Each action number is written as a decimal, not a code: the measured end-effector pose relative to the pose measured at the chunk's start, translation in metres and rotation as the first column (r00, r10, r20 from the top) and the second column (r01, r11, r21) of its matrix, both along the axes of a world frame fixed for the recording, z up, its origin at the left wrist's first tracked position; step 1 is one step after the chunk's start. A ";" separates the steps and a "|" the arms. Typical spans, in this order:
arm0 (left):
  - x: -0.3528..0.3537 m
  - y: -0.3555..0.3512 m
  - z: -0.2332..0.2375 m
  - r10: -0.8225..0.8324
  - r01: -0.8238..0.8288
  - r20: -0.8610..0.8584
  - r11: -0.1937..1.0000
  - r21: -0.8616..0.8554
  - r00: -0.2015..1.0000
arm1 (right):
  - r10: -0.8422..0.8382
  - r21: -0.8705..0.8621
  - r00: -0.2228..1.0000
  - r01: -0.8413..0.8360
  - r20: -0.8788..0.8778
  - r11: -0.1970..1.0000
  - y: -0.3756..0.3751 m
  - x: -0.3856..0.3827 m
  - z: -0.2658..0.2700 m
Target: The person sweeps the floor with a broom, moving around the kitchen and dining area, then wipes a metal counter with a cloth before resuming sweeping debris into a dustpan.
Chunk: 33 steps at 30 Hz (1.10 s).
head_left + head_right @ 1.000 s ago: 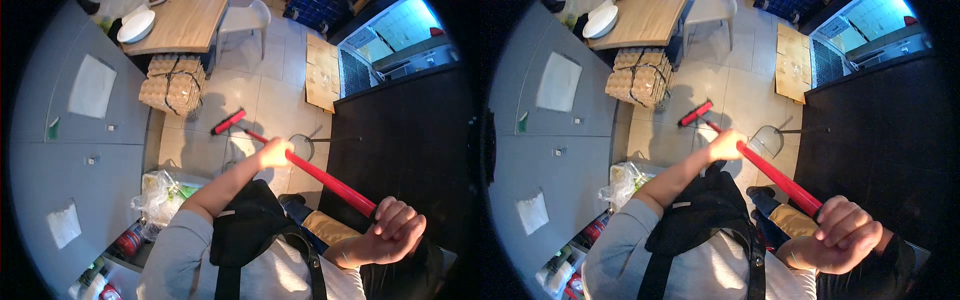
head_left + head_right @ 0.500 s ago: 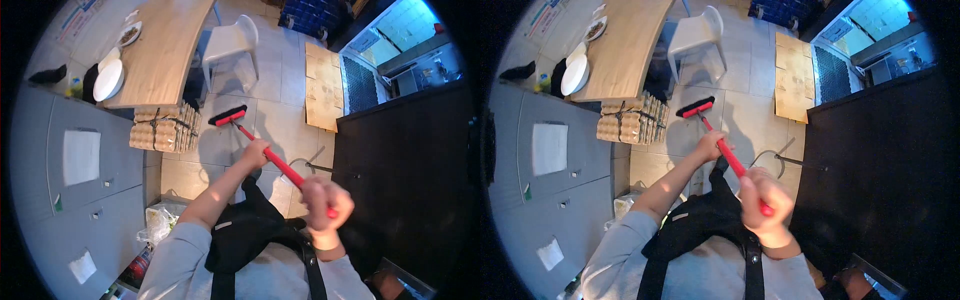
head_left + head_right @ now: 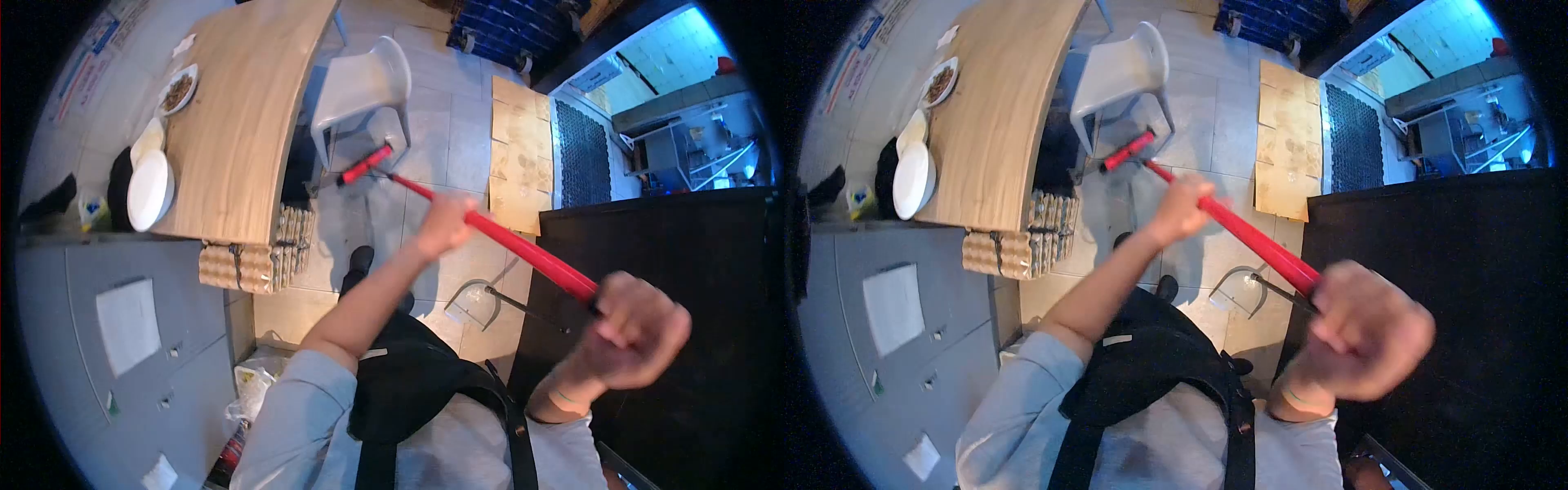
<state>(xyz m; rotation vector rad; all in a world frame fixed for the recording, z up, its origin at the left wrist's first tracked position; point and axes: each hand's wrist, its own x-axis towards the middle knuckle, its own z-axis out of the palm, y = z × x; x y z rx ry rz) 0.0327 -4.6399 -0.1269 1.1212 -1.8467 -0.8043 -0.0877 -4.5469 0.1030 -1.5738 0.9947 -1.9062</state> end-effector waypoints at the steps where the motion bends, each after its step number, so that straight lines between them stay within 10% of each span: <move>1: 0.015 -0.029 -0.024 0.031 -0.032 -0.019 0.997 -0.066 0.999 | -0.088 0.056 0.996 0.087 0.005 0.995 -0.017 0.013 -0.022; 5: 0.079 -0.101 -0.118 -0.007 -0.068 0.328 0.974 0.217 0.945 | 0.000 0.300 0.998 0.020 -0.068 0.954 -0.054 0.067 -0.145; 10: 0.061 -0.078 -0.095 -0.276 0.176 0.220 0.906 0.386 0.936 | -0.088 0.576 0.975 0.193 -0.204 0.795 -0.065 0.062 -0.053; 17: -0.020 -0.012 -0.027 -0.871 0.769 -0.039 0.411 0.490 0.490 | -0.142 0.228 0.990 0.144 -0.028 0.963 -0.022 0.017 0.018; 23: -0.080 0.006 0.014 -0.896 0.840 0.107 0.443 0.314 0.432 | -0.465 -0.009 0.885 0.465 0.001 0.885 0.057 -0.002 0.035; 27: -0.112 -0.009 -0.080 -0.767 0.728 0.035 0.622 0.287 0.641 | -0.812 0.183 0.583 0.795 0.034 0.578 0.090 0.003 -0.059; 30: -0.109 -0.004 -0.126 -0.829 0.816 0.347 0.530 0.232 0.440 | -0.819 0.296 0.550 0.764 0.166 0.573 0.114 0.021 -0.119; 33: -0.101 0.078 -0.198 -0.907 0.826 0.151 0.421 0.376 0.394 | -0.843 0.400 0.513 0.747 0.162 0.531 0.179 0.030 -0.104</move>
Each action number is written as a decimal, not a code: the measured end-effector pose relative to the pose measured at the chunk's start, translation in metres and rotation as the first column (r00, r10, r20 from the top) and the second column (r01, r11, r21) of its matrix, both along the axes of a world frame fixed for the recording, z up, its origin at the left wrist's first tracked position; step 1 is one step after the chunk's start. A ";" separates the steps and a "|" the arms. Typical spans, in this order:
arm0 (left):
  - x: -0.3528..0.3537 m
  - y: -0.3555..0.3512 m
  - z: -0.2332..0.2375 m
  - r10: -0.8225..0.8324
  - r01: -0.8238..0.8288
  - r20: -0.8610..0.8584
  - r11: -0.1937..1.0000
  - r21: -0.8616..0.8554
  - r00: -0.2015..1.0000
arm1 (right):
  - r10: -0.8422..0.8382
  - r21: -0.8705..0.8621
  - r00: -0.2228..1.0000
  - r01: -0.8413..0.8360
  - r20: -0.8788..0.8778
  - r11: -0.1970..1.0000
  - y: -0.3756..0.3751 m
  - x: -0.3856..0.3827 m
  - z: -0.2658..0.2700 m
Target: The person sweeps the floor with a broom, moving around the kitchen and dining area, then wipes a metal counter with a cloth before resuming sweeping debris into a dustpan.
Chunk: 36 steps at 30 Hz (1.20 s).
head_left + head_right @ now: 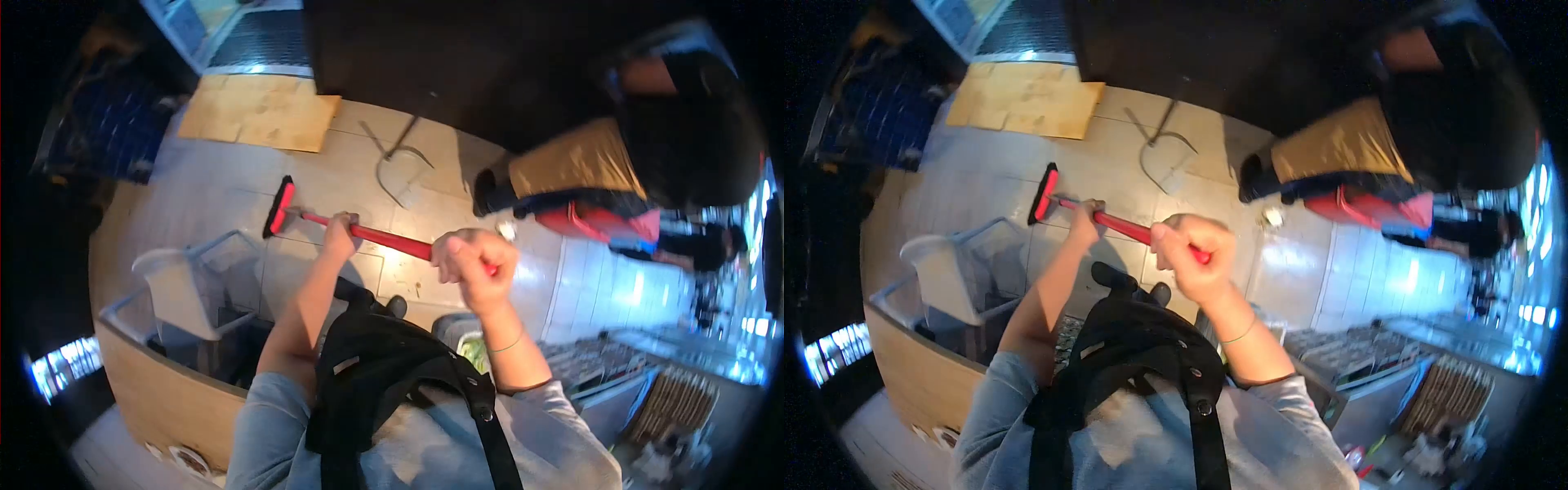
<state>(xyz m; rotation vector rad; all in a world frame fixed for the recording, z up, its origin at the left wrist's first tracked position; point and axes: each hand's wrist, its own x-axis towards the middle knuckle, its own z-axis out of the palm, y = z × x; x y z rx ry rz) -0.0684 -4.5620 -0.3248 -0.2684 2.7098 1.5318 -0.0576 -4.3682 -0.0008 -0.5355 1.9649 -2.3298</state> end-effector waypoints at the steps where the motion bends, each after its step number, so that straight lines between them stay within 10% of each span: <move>1: 0.011 0.032 0.015 -0.063 0.063 0.003 0.998 0.000 0.998 | -0.033 0.041 0.998 0.031 0.047 0.999 0.027 0.009 0.020; 2: 0.022 0.077 0.082 -0.187 0.183 -0.020 0.975 -0.123 0.982 | -0.066 0.054 0.998 0.064 0.021 0.996 0.058 0.018 0.035; 10: 0.089 0.312 0.141 -0.652 0.660 -0.141 0.690 0.298 0.745 | -0.338 0.140 0.918 0.369 -0.206 0.919 0.209 0.114 0.107; 17: 0.157 0.394 0.187 -0.633 0.686 -0.271 0.698 0.204 0.725 | -0.363 -0.140 0.856 0.335 -0.369 0.932 0.304 0.197 0.147; 21: 0.181 0.401 0.153 -0.564 0.587 -0.163 0.780 0.215 0.809 | -0.543 -0.082 0.832 0.537 -0.111 0.839 0.319 0.214 0.115; 28: 0.190 0.483 0.152 -0.766 0.786 -0.216 0.533 0.314 0.606 | -0.587 0.123 0.761 0.634 -0.277 0.764 0.361 0.240 0.132; 29: 0.191 0.493 0.160 -0.744 0.617 -0.078 0.485 0.620 0.663 | -0.639 0.026 0.714 0.673 -0.287 0.739 0.368 0.244 0.140; 30: 0.187 0.496 0.182 -0.754 0.789 -0.246 0.548 0.278 0.610 | -0.680 -0.078 0.676 0.691 -0.283 0.719 0.375 0.249 0.146; 36: 0.122 0.506 0.186 -0.753 0.786 -0.240 0.612 0.087 0.613 | -0.792 -0.228 0.557 0.761 -0.250 0.607 0.413 0.238 0.120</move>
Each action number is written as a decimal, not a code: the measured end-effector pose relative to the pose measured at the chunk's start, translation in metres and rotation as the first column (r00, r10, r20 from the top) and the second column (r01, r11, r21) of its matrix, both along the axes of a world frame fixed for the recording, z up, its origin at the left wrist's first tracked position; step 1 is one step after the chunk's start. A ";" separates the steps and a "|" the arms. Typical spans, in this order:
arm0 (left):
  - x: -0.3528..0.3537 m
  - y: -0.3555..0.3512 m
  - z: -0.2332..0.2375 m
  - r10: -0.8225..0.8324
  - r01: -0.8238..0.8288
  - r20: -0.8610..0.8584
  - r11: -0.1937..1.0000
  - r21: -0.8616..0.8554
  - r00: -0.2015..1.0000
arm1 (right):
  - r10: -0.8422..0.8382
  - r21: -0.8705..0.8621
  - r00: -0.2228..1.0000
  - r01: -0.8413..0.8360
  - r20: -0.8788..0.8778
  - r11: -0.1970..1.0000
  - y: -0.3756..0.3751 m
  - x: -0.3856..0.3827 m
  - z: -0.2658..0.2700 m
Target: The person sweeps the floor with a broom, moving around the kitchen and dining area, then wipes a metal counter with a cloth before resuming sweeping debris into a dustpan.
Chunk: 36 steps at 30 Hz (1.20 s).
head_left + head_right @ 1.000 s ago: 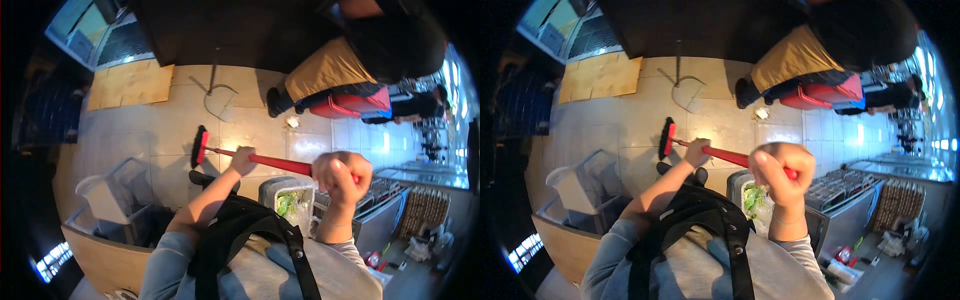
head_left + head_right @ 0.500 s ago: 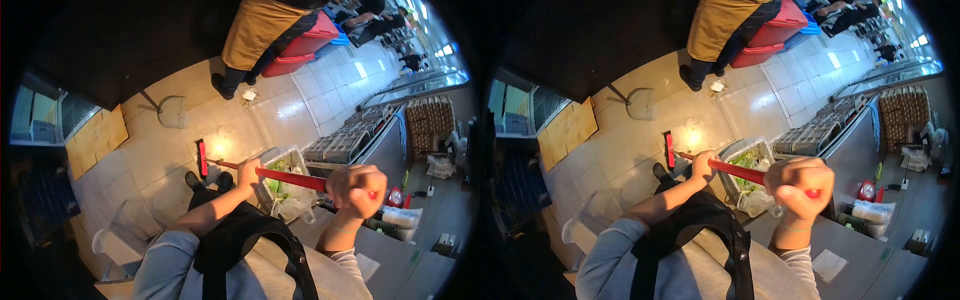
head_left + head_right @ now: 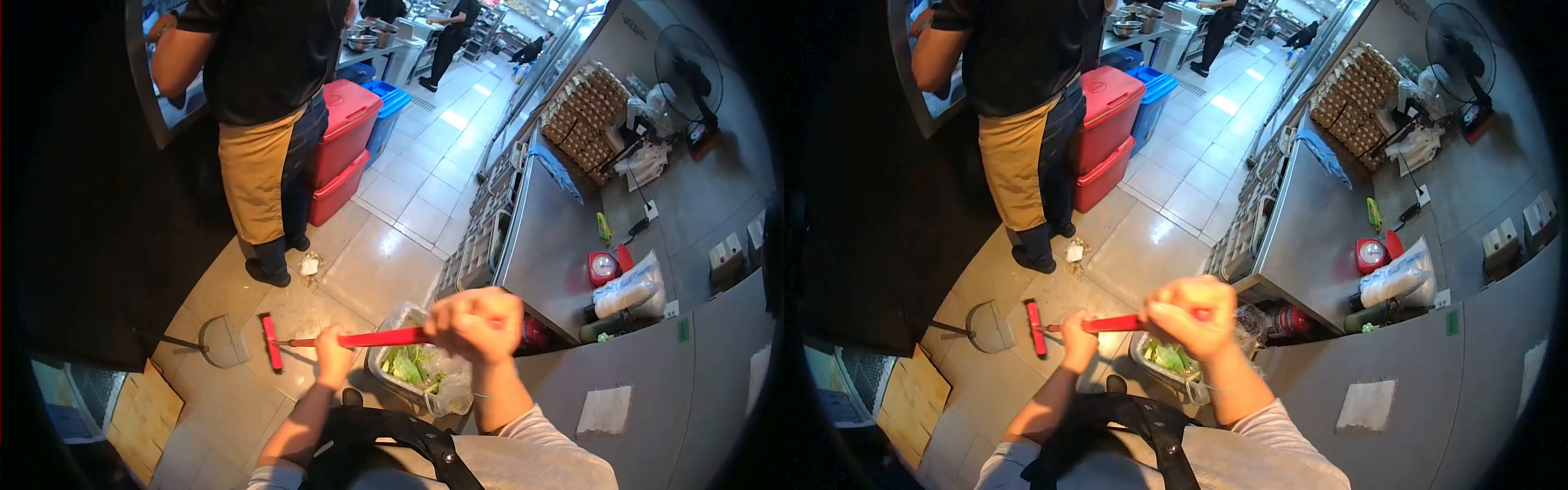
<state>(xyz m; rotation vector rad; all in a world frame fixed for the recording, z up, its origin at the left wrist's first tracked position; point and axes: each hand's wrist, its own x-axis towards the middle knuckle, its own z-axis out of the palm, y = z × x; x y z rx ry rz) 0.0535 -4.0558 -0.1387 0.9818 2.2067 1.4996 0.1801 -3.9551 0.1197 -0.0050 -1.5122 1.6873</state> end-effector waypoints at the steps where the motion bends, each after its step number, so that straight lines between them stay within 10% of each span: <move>1: -0.019 0.001 -0.014 0.027 -0.027 0.021 0.999 -0.031 0.999 | -0.072 0.070 0.991 0.064 0.111 0.995 0.004 -0.013 -0.018; 4: -0.074 0.007 -0.086 0.013 -0.037 -0.200 0.993 -0.116 0.980 | -0.059 0.055 0.925 0.041 0.376 0.998 0.007 -0.047 -0.069; 8: -0.076 0.042 -0.114 -0.192 0.186 -0.071 0.979 -0.085 0.979 | -0.275 0.198 0.840 0.204 0.468 0.959 0.026 -0.058 -0.061; 16: -0.046 0.125 0.013 -0.639 0.678 0.292 0.734 -0.045 0.712 | -0.354 0.014 0.935 0.354 -0.010 0.935 0.060 -0.060 0.020; 20: -0.024 0.159 0.066 -0.777 0.767 0.110 0.629 0.127 0.619 | -0.204 -0.059 0.961 0.197 -0.186 0.979 0.072 -0.038 0.052; 28: 0.009 0.217 0.101 -0.900 0.837 -0.083 0.360 0.412 0.427 | -0.658 0.224 0.685 0.727 -0.314 0.649 0.050 -0.024 0.051; 34: 0.003 0.216 0.148 -0.862 0.760 -0.150 0.330 0.560 0.485 | -0.787 0.348 0.606 0.718 0.114 0.603 0.086 -0.028 -0.032; 35: 0.011 0.217 0.139 -0.730 0.660 -0.244 0.356 0.661 0.638 | -0.739 0.353 0.648 0.657 0.187 0.666 0.091 -0.026 -0.052; 36: 0.004 0.212 0.141 -0.839 0.757 -0.097 0.427 0.495 0.536 | -0.740 0.412 0.634 0.626 0.225 0.662 0.094 -0.026 -0.066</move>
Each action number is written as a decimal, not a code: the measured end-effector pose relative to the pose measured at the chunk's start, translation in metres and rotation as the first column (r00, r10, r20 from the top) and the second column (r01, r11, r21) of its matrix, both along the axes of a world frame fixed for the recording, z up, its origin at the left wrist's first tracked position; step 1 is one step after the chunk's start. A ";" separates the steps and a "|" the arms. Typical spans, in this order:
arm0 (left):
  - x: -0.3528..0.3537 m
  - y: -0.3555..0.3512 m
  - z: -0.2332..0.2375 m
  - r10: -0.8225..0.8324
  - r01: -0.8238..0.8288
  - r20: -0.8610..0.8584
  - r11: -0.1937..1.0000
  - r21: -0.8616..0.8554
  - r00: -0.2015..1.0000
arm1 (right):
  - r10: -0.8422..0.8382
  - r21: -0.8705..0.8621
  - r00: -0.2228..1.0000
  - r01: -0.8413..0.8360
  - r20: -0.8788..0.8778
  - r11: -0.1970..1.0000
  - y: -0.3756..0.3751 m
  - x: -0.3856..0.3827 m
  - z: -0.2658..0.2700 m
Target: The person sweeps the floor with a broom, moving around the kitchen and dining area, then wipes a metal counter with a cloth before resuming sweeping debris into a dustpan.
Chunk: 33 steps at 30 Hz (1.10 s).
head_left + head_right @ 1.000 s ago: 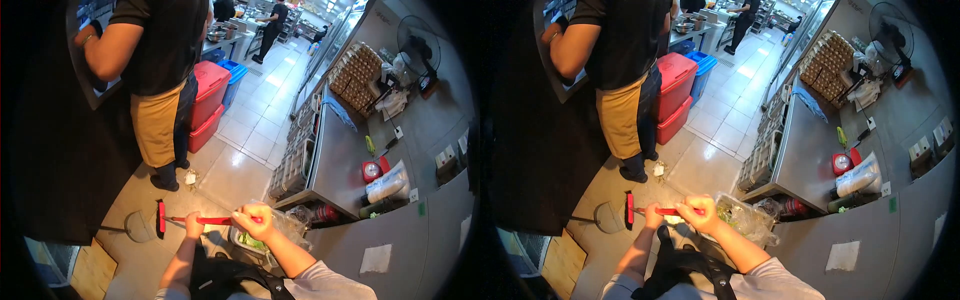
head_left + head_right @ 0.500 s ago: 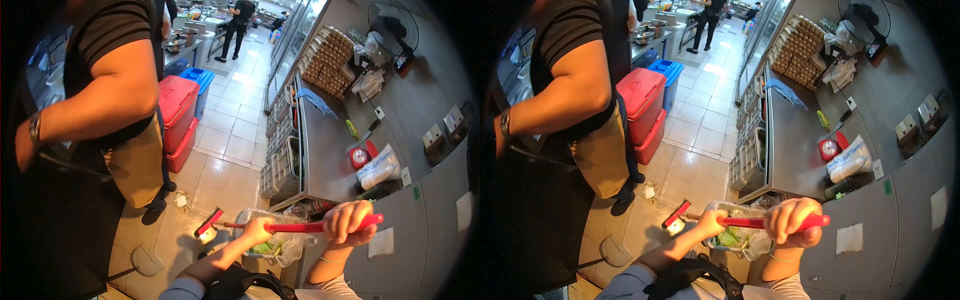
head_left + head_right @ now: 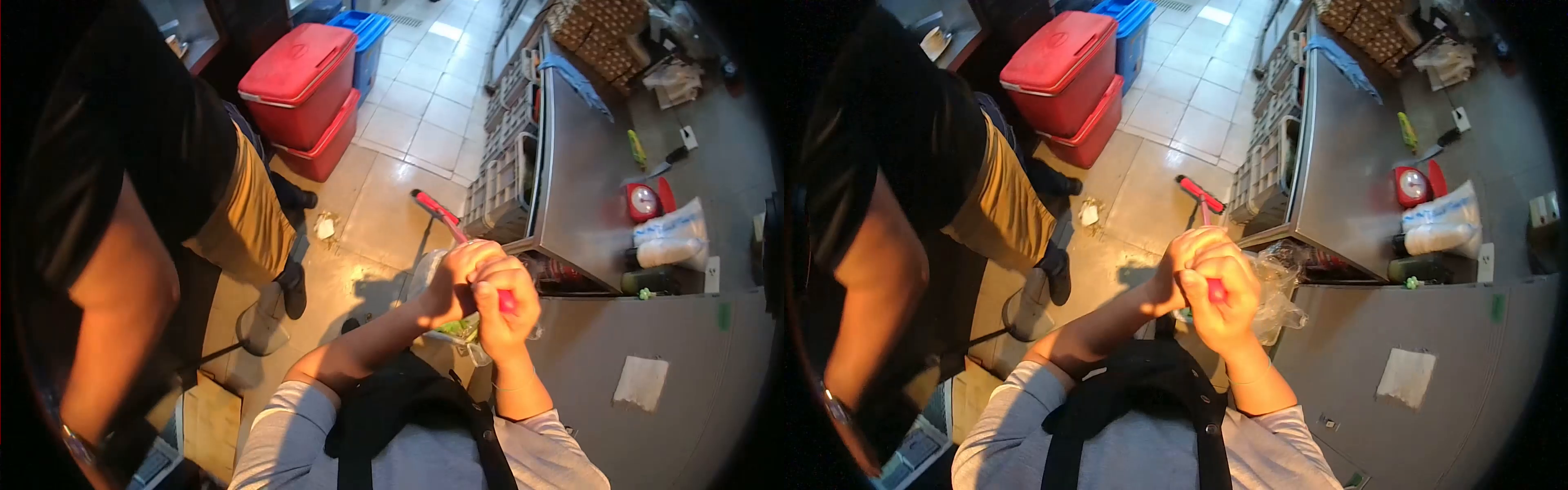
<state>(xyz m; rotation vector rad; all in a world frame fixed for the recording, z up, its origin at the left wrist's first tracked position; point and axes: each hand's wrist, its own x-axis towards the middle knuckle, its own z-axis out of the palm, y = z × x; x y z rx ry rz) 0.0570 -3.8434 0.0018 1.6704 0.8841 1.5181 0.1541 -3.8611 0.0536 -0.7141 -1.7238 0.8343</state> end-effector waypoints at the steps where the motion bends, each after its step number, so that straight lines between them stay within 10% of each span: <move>1: 0.001 0.002 -0.023 0.022 -0.021 -0.068 1.000 0.022 0.997 | 0.065 0.032 0.997 -0.066 0.052 0.997 0.005 0.002 -0.010; 2: 0.003 0.006 -0.045 0.043 -0.037 -0.134 0.998 0.048 0.990 | 0.125 0.064 0.986 -0.132 0.106 0.989 0.010 0.005 -0.017; 5: 0.002 -0.017 -0.044 0.131 0.102 0.399 0.853 -0.511 0.908 | 0.200 0.026 0.931 -0.219 0.306 0.975 0.024 0.014 -0.010; 8: -0.017 -0.022 -0.055 0.207 -0.175 0.099 0.950 -0.257 0.973 | 0.370 -0.314 0.893 -0.439 -0.255 0.842 0.045 0.035 -0.050; 12: -0.019 -0.034 -0.041 0.126 -0.122 0.139 0.992 -0.036 0.982 | 0.397 -0.502 0.872 -0.215 0.287 0.837 0.076 0.040 -0.115; 14: -0.008 -0.045 -0.032 0.198 -0.193 0.102 0.979 -0.064 0.975 | 0.513 -0.399 0.779 -0.369 0.359 0.839 0.085 0.036 -0.204; 18: -0.014 -0.050 -0.031 0.214 -0.205 0.086 0.973 -0.103 0.973 | 0.276 -0.374 0.794 -0.067 0.542 0.925 0.089 0.004 -0.236; 22: -0.052 -0.042 -0.043 0.339 -0.324 0.233 0.941 -0.103 0.911 | 0.078 -0.080 0.944 -0.055 0.321 0.995 0.103 -0.056 -0.274; 33: -0.155 -0.074 -0.049 0.700 -0.697 -0.003 0.711 -0.094 0.714 | 0.466 -0.054 0.838 -0.471 0.283 0.880 0.093 -0.227 -0.302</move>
